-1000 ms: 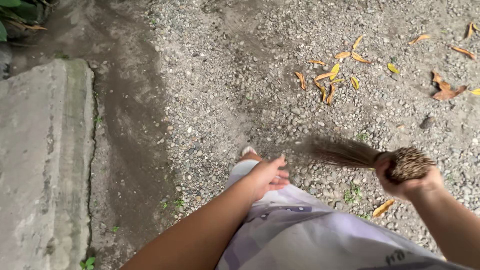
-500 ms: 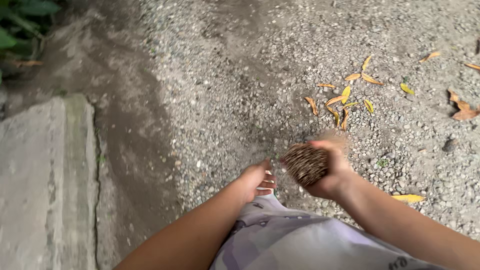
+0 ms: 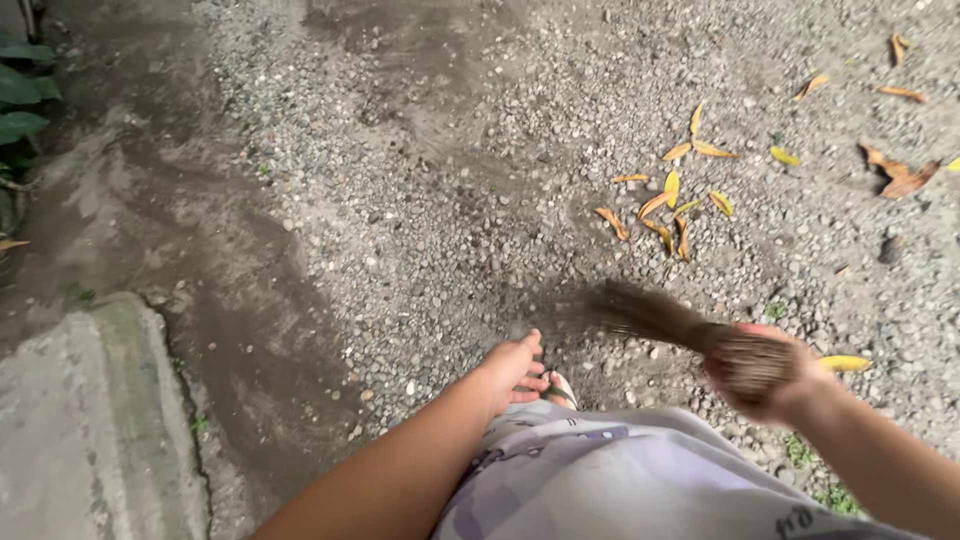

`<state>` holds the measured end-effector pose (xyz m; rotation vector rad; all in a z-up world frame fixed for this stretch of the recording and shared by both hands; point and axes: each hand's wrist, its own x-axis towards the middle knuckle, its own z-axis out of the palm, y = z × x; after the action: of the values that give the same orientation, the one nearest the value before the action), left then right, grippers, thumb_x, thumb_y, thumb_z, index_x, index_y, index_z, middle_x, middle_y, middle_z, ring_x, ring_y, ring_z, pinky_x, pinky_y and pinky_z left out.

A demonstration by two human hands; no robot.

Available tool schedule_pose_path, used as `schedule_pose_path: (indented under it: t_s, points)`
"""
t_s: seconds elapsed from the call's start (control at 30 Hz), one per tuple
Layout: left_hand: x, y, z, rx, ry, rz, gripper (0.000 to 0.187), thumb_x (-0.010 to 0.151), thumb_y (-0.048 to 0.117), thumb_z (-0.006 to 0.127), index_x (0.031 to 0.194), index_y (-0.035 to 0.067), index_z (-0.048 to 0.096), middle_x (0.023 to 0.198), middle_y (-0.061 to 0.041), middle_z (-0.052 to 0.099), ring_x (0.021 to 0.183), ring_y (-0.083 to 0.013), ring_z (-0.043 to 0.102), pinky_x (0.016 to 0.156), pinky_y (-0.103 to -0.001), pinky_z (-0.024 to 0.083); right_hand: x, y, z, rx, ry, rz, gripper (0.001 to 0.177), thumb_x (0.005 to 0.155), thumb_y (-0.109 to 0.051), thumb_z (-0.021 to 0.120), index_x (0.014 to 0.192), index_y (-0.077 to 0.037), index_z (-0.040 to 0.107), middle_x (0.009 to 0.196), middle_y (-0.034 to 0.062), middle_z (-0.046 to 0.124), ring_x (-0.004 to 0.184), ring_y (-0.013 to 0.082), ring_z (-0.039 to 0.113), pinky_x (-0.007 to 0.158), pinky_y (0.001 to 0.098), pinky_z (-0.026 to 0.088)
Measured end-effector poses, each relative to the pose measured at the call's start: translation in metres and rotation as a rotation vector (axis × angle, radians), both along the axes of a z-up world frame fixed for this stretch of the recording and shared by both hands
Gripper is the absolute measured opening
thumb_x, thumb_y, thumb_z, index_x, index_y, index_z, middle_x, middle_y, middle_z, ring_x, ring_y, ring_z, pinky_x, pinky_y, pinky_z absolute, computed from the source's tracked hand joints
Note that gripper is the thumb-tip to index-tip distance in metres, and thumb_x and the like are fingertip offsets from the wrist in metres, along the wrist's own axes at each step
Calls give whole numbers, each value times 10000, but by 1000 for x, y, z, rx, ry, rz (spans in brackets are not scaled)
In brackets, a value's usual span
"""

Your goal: The person sweeps an outdoor area using a bundle of sticks, clearing leaves and debris from the gravel and dirt ground.

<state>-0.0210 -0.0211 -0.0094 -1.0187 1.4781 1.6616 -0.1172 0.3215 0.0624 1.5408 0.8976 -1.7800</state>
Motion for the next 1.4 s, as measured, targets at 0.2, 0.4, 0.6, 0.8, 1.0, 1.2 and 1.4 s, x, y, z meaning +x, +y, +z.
schedule_pose_path:
  t_s: [0.2,0.4,0.6,0.8,1.0,1.2,1.4]
  points:
    - [-19,-9,-9,-16,9,15,629,1021,553,426,1472,121,507,1428,-121,563,1046,-242,661,878,-431,533,-22,7,20,167,115,-200,302,951,-333,597,1230,-225,633,1241,80,694,1021,251,721,897,402,621]
    - [-19,5,-5,35,-49,-8,601,1019,550,447,1439,127,528,1358,-119,604,915,-212,700,831,-424,534,-21,-74,41,-100,198,49,384,843,-304,625,1182,-127,654,1097,77,727,943,251,705,870,396,601]
    - [-48,11,3,5,-39,0,540,1007,524,477,1377,140,563,1244,-88,656,864,-220,684,774,-410,550,-48,-138,27,-475,185,527,322,739,-336,754,934,-108,637,845,137,701,729,315,679,629,452,586]
    - [-86,11,-16,3,-35,16,593,1011,577,447,1402,141,537,1298,-122,666,962,-234,676,809,-418,538,-98,-85,-15,-365,42,319,328,771,-324,727,991,-83,692,899,140,723,779,308,697,660,392,609]
    - [-128,48,-25,41,-78,-112,604,1015,571,420,1435,150,528,1332,-99,637,1043,-243,656,869,-434,520,-113,62,5,-56,96,-373,316,892,-295,624,1168,-145,661,1100,123,716,952,250,726,764,347,651]
    - [-177,85,-14,53,-7,-137,567,1011,547,461,1369,116,550,1285,-103,661,996,-243,674,850,-439,532,-132,13,61,81,226,-142,368,849,-310,567,1181,-183,658,1075,63,737,951,229,694,829,383,610]
    - [-194,92,-5,59,-22,-97,462,1008,533,488,1245,149,589,1083,-50,670,855,-198,672,769,-404,528,-141,-42,93,-203,164,144,439,755,-368,689,1097,-94,659,963,125,706,814,315,675,793,447,589]
